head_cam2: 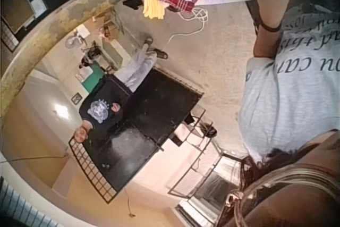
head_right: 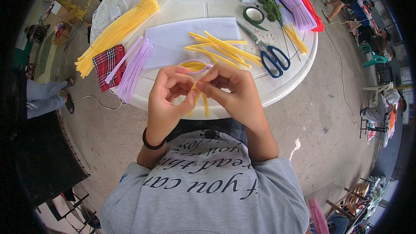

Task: The person assembles a craft object by hand, grouping together multiple yellow and pink flexible sticks and twisting them at the base to create a looped form.

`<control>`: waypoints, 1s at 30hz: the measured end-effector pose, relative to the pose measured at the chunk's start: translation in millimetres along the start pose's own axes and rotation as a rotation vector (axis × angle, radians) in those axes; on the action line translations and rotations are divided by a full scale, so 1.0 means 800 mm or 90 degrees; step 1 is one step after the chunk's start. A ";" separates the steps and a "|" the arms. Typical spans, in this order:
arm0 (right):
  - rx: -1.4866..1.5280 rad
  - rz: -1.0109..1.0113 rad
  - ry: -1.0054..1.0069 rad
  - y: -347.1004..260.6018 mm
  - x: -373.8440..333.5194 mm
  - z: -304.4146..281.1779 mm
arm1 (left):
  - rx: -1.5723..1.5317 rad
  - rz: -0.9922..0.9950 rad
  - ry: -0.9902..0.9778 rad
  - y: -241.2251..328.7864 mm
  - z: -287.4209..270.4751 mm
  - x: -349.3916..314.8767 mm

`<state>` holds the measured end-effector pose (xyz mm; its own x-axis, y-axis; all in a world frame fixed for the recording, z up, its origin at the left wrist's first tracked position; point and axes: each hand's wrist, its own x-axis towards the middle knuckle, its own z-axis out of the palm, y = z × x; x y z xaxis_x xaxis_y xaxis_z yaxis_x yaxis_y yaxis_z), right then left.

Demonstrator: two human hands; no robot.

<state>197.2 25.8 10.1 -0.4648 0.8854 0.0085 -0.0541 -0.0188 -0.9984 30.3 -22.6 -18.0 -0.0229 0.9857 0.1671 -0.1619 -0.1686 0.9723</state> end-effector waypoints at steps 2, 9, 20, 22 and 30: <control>-0.002 0.005 0.001 0.000 0.000 -0.001 | -0.009 -0.005 -0.004 0.000 0.000 0.000; -0.008 0.022 -0.030 -0.006 0.003 -0.007 | -0.007 -0.004 -0.009 -0.001 0.001 0.000; -0.178 -0.043 -0.056 -0.008 0.007 -0.014 | -0.056 -0.069 -0.015 0.005 -0.003 0.002; -0.193 -0.042 -0.063 -0.012 0.007 -0.014 | -0.022 -0.072 -0.039 0.007 -0.002 0.002; -0.168 0.009 -0.118 -0.017 0.012 -0.024 | 0.187 -0.015 -0.073 0.007 -0.013 -0.001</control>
<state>210.1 43.3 22.7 -0.6180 0.7859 -0.0194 0.1730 0.1119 -0.9785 18.9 -24.6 -14.5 0.0911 0.9852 0.1451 0.1318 -0.1564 0.9789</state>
